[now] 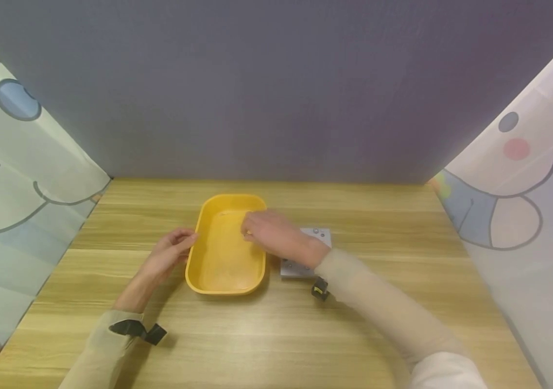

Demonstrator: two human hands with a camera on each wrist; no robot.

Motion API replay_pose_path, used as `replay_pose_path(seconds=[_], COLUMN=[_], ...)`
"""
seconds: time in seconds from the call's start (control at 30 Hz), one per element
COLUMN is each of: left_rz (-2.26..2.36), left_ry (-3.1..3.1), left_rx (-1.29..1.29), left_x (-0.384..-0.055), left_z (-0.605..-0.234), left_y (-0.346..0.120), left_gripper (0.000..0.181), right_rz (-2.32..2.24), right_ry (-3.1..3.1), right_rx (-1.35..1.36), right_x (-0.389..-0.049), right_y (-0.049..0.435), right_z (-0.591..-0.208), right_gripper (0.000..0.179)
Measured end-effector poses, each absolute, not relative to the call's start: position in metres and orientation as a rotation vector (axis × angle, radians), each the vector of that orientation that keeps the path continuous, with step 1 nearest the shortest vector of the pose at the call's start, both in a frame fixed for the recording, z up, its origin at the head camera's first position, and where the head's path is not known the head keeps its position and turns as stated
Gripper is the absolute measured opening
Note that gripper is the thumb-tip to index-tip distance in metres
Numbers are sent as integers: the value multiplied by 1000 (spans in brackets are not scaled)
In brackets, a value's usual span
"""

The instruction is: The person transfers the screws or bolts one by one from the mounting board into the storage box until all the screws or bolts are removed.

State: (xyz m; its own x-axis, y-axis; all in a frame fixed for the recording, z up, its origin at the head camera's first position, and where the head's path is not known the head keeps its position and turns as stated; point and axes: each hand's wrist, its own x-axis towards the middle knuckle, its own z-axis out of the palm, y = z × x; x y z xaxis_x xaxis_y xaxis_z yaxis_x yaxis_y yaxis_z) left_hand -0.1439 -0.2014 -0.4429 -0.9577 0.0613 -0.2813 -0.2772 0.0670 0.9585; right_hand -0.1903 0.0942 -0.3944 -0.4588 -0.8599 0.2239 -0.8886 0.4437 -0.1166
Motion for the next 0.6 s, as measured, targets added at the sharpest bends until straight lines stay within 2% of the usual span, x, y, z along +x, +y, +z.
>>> replay_pose_path(seconds=[0.6], left_rz=[1963], left_ry=[2114], left_rx=[-215], left_x=[-143], left_z=[-442], left_y=[-203], left_gripper=[39], right_rz=[145], right_ry=[-2584], right_rx=[1692], right_x=[-193], right_y=[78], right_z=[-397], right_gripper=[12])
